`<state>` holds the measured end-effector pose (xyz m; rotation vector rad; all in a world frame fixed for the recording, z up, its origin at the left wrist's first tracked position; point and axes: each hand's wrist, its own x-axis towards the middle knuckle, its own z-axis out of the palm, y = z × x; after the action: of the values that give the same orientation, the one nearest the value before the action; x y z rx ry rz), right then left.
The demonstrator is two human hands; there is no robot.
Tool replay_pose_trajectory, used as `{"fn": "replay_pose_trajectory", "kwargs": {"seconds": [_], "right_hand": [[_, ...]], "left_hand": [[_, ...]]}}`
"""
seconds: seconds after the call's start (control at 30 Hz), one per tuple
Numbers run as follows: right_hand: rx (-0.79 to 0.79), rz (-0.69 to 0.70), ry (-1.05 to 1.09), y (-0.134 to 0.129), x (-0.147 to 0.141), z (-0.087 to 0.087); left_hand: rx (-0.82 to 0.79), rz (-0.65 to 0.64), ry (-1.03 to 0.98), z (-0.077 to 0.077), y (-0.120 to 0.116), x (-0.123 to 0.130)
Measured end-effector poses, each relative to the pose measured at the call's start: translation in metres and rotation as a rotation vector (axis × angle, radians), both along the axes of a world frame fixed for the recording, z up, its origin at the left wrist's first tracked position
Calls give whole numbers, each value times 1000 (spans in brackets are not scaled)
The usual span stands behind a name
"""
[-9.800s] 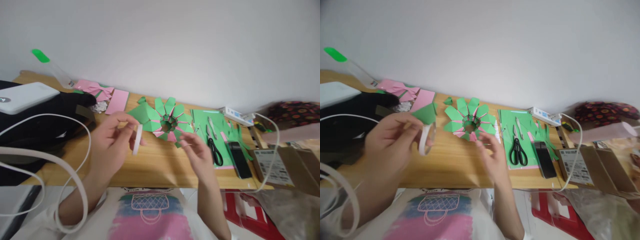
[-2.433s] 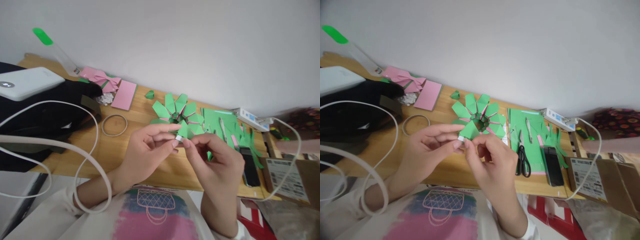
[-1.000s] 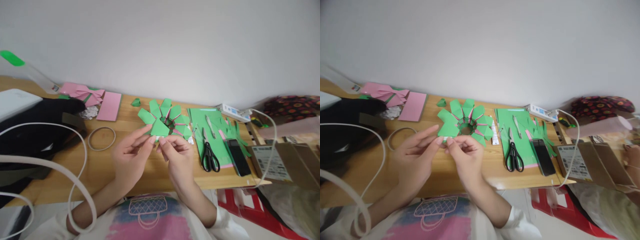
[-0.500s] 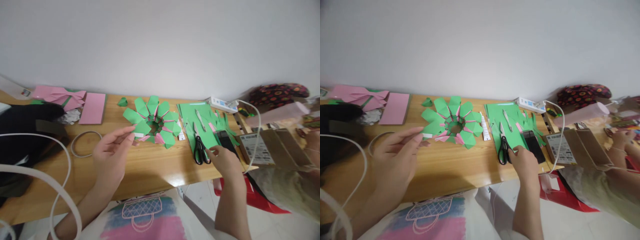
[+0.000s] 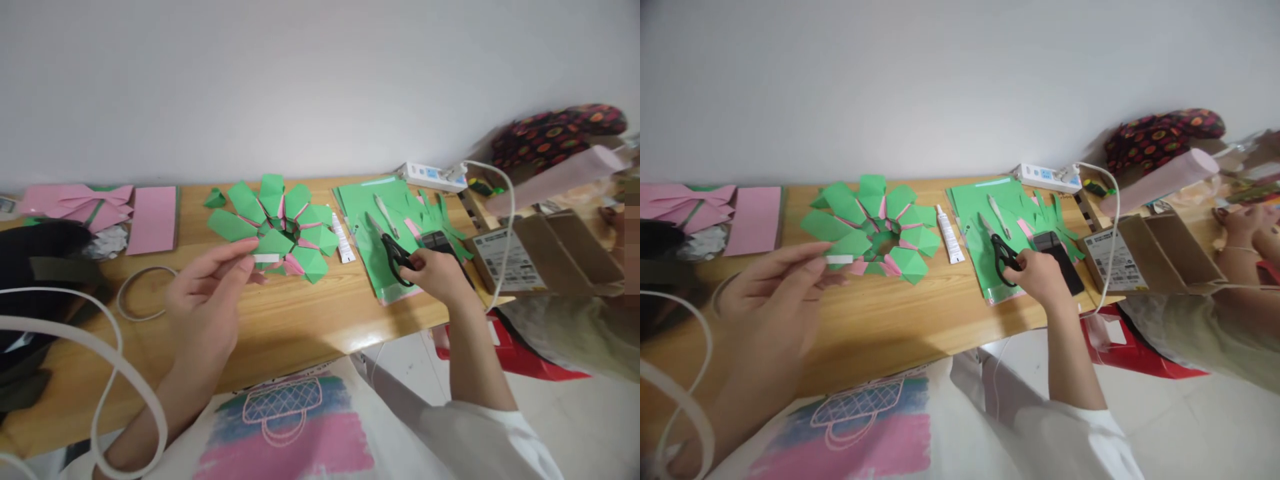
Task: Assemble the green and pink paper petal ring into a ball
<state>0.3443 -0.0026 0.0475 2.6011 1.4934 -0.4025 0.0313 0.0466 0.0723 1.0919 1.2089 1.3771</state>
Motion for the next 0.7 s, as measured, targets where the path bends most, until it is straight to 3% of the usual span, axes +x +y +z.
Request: {"fn": "replay_pose_trajectory", "kwargs": {"seconds": [0.13, 0.27, 0.37, 0.43, 0.57, 0.7], "right_hand": [[30, 61, -21, 10, -7, -5], [195, 160, 38, 8, -40, 20], [551, 371, 668, 8, -83, 46], [691, 426, 929, 12, -115, 60], [836, 334, 1228, 33, -166, 77], [1007, 239, 1409, 53, -191, 88]], "left_hand": [[-27, -70, 40, 2, 0, 2], [37, -94, 16, 5, 4, 1], [147, -92, 56, 11, 7, 3], [241, -86, 108, 16, 8, 3], [502, -43, 271, 33, 9, -3], [706, -12, 458, 57, 11, -11]]}}
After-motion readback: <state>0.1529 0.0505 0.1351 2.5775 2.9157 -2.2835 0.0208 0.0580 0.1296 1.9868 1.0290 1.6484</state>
